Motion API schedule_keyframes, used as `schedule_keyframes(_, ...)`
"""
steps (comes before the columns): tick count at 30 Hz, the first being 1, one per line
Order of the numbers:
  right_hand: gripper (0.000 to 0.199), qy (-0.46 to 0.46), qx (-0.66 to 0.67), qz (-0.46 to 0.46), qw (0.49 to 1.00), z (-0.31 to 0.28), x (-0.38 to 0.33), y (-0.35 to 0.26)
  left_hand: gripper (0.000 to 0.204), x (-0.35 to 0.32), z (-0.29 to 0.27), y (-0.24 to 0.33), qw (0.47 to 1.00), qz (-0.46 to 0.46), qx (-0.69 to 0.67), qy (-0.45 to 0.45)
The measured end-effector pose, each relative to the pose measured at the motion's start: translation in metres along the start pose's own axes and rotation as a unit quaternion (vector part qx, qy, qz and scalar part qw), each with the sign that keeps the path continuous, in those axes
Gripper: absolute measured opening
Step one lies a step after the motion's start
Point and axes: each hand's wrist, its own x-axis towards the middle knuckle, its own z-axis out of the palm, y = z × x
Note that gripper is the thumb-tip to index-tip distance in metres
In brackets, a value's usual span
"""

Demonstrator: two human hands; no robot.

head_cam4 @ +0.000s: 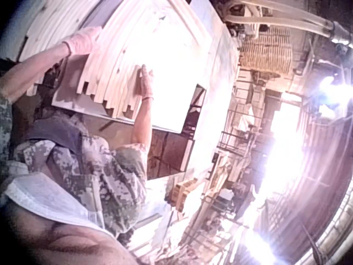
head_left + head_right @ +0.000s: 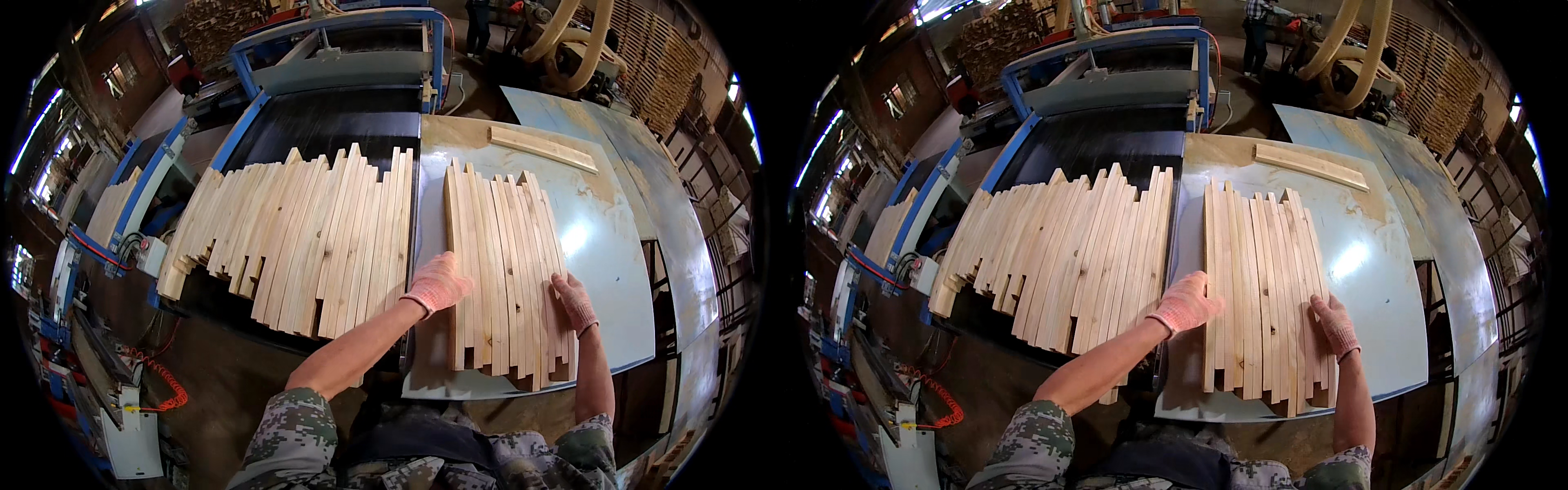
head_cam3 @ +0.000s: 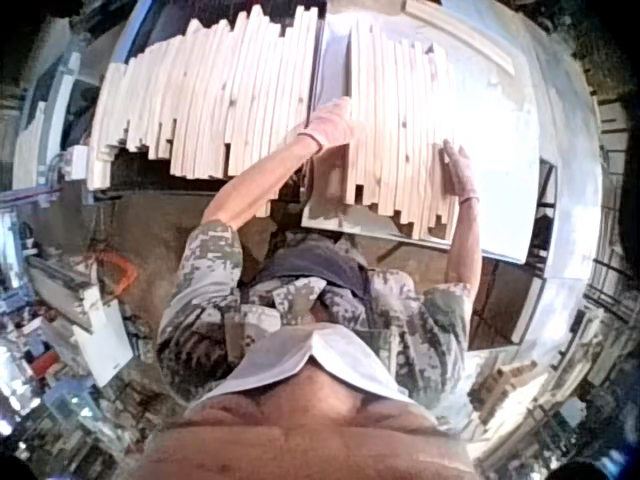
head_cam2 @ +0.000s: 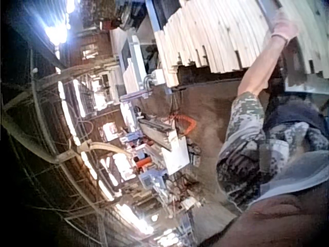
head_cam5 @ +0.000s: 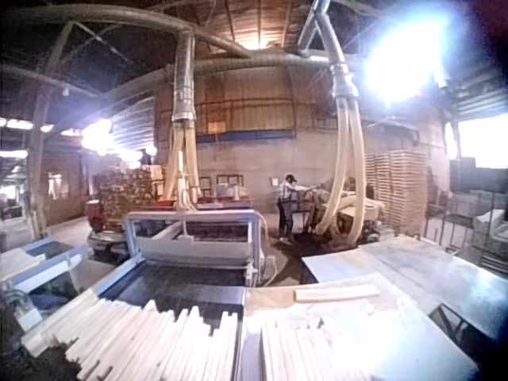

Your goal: The person picks up stacks of light-colored wooden planks from a metal workbench and places them onto a conveyor belt. The person repeats this process, moving multiple stacks of planks from the table to the conveyor system in a workshop environment.

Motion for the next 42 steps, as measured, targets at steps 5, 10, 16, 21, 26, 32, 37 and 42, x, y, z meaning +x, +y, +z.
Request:
schedule_keyframes(5, 0.075, 0.183, -0.242, -0.089, 0.949, 0.023, -0.004, -0.028, 0.063, -0.045, -0.051, -0.057, 0.961, 0.058, -0.266, -0.050)
schedule_keyframes(10, 0.077, 0.103, 0.013, -0.311, 0.945, 0.093, -0.043, -0.094, 0.050, -0.110, -0.147, -0.241, 0.925, 0.077, -0.296, 0.226)
schedule_keyframes(16, 0.081, -0.152, 0.098, -0.156, 0.971, 0.199, -0.089, -0.150, 0.080, -0.227, -0.317, -0.435, 0.815, -0.260, 0.114, 0.505)
schedule_keyframes(21, 0.082, -0.154, 0.097, -0.047, 0.982, 0.293, -0.041, -0.103, 0.105, -0.273, -0.412, -0.514, 0.758, -0.471, 0.211, 0.398)
schedule_keyframes(26, 0.085, -0.045, 0.104, -0.061, 0.992, 0.358, -0.027, -0.088, 0.106, -0.295, -0.451, -0.580, 0.779, -0.457, 0.233, 0.361)
schedule_keyframes(32, 0.083, -0.003, 0.111, -0.055, 0.992, 0.356, -0.021, -0.081, 0.103, -0.302, -0.441, -0.587, 0.788, -0.426, 0.324, 0.304)
schedule_keyframes(37, 0.067, -0.042, 0.185, -0.142, 0.971, 0.368, -0.013, -0.074, 0.091, -0.327, -0.479, -0.548, 0.853, -0.404, 0.209, 0.256)
schedule_keyframes(42, 0.071, 0.022, 0.127, -0.113, 0.985, 0.414, -0.086, -0.084, 0.051, -0.359, -0.384, -0.611, 0.848, 0.049, -0.300, 0.434)
